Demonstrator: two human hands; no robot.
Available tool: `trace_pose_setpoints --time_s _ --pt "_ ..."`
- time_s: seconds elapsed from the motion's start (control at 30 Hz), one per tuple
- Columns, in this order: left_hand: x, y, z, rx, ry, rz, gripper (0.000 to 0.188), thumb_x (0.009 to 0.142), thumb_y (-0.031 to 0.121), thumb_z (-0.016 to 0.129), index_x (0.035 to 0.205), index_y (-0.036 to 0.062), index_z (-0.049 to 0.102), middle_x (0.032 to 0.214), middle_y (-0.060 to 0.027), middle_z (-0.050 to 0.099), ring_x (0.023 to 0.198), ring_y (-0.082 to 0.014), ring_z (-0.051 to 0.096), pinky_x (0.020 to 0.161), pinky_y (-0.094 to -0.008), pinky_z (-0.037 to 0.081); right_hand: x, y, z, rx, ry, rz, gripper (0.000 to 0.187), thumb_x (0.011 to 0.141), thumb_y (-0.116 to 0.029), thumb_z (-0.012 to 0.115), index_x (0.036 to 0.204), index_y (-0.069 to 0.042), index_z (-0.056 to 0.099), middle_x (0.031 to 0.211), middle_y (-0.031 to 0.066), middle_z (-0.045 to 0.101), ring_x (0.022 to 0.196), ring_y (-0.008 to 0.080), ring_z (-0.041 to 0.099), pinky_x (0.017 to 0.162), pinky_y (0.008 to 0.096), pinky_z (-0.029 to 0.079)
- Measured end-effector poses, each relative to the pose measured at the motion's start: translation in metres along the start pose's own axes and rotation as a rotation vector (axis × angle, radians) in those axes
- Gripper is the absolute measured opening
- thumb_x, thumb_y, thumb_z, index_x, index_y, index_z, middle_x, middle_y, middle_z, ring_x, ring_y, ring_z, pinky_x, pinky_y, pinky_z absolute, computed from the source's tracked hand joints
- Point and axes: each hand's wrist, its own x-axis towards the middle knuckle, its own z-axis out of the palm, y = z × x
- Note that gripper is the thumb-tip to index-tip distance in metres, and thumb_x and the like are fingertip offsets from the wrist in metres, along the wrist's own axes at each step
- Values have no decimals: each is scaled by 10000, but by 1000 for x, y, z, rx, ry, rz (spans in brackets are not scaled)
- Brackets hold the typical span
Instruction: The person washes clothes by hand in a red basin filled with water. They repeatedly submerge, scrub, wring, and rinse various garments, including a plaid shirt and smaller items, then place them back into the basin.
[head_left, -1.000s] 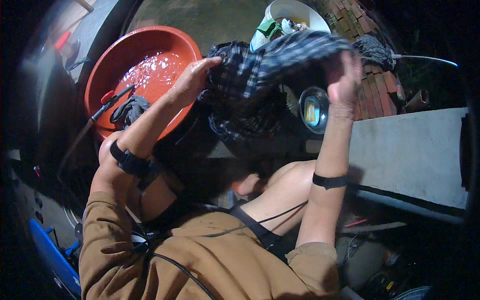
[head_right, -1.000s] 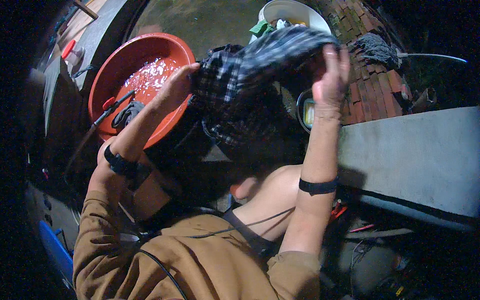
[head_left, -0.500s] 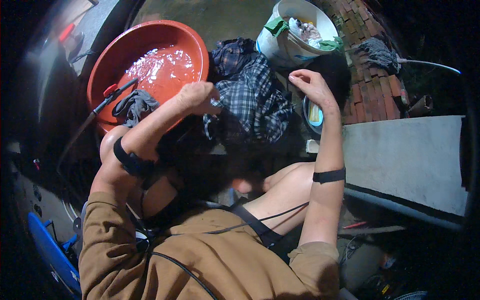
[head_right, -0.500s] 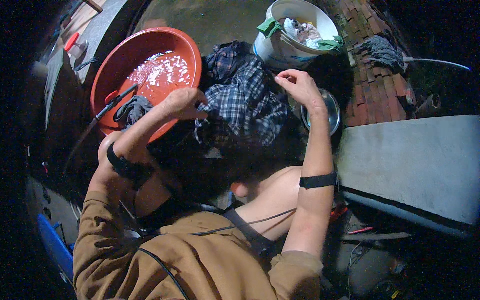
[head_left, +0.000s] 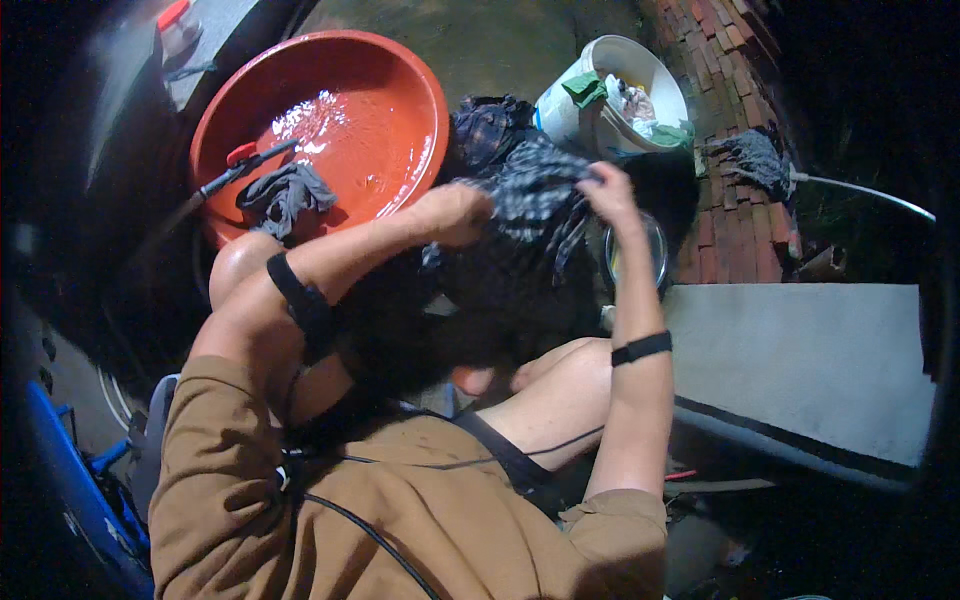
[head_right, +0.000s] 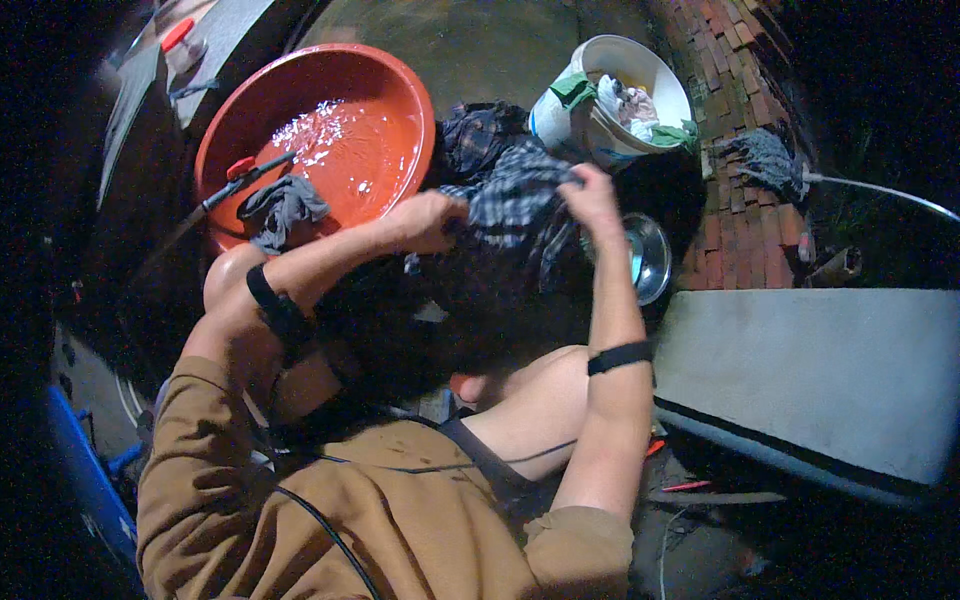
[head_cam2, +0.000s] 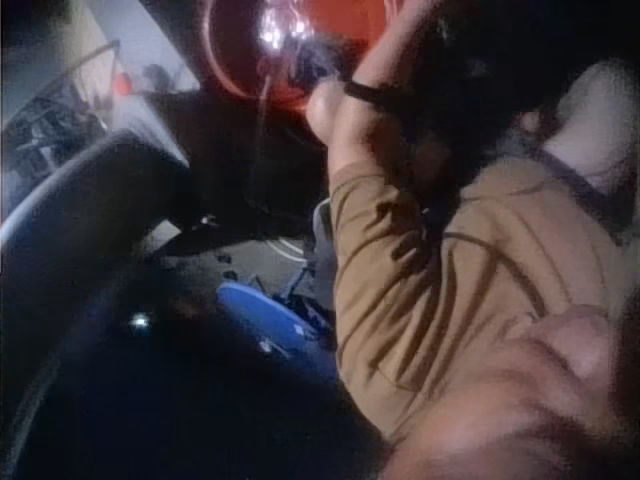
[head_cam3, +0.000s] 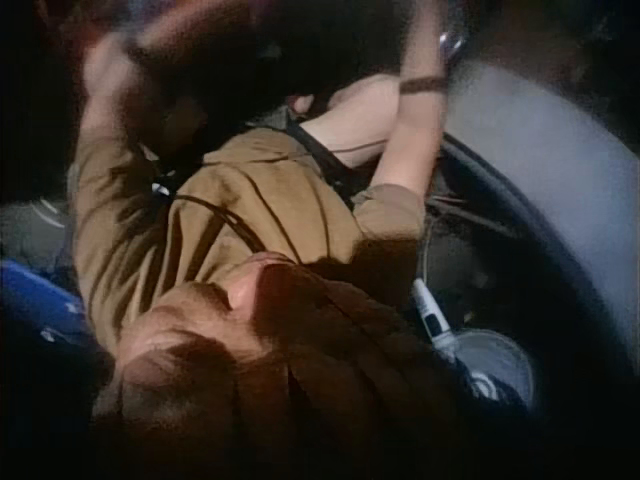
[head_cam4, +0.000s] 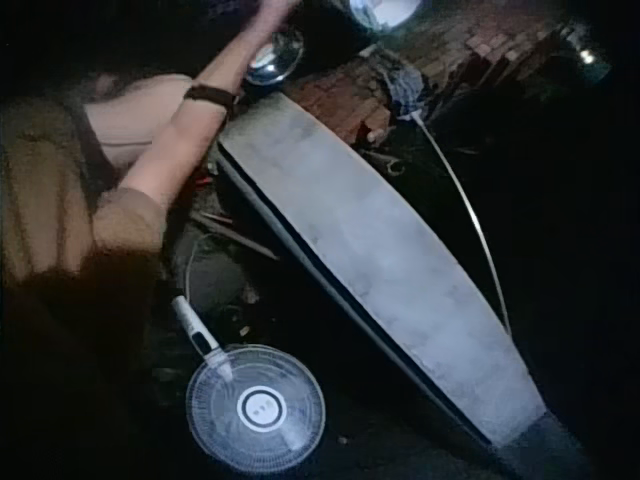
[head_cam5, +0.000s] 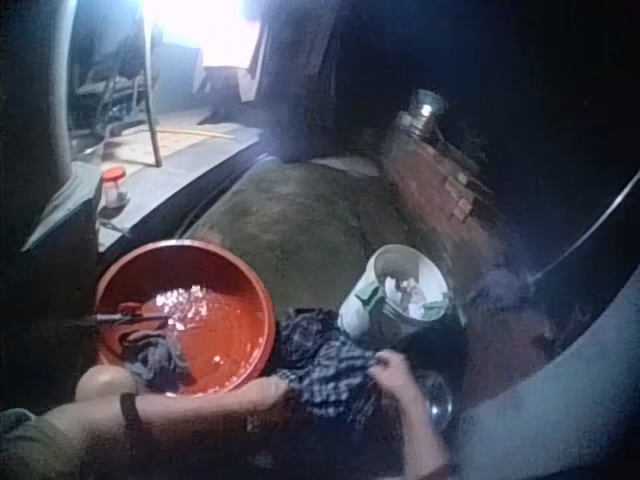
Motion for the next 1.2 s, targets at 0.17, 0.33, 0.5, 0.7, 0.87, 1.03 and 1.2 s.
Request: trace_pose_setpoints --time_s 0.17,0.33,0.5,0.7,0.87,1.03,1.2 --pt "4 19 -74 -960 399 244 269 787 77 634 1055 58 632 806 -41 620 812 -150 622 733 -283 518 -27 -111 -126 490 518 -163 271 857 -78 658 1125 -39 643 956 22 654 765 107 570 705 253 480" --pt "-25 28 -96 -1203 99 74 720 837 481 657 1417 133 411 1158 -71 592 1032 -179 597 887 -402 468 -81 -225 -151 230 755 -576 288 867 -28 622 1155 -28 624 1047 83 659 918 174 620 875 287 493" --pt "-22 8 -80 -1650 -34 -192 963 767 785 517 1454 131 354 1361 -136 460 1267 -296 432 1061 -583 259 -120 -214 -46 72 218 -609 396 802 -78 681 1181 -55 571 1063 70 542 1023 212 555 908 356 465" --pt "-26 -25 -28 -735 72 -616 375 681 388 760 872 79 662 809 -70 592 773 -213 576 577 -383 466 -158 -114 75 -40 -764 -76 505 843 -230 691 1282 -23 551 1125 124 644 987 215 614 886 332 487" --pt "-31 -36 -19 -755 236 -565 445 710 328 722 1033 46 604 888 -106 629 812 -286 614 677 -431 512 -127 -17 56 78 -98 53 310 817 -229 710 1034 -8 686 877 72 691 779 142 632 731 299 513" --pt "-38 -30 -17 5 355 -360 778 733 194 683 1399 51 307 1171 -243 571 1113 -407 553 946 -450 461 -87 56 77 -347 503 -73 671 737 -361 762 1271 -21 538 972 216 670 890 356 641 798 422 504" --pt "-29 -27 -11 -37 268 42 745 735 255 728 1375 58 399 1347 -203 454 1234 -363 463 998 -435 437 -82 49 89 -65 192 41 365 727 -273 799 899 -11 610 808 88 637 749 212 594 702 332 490"
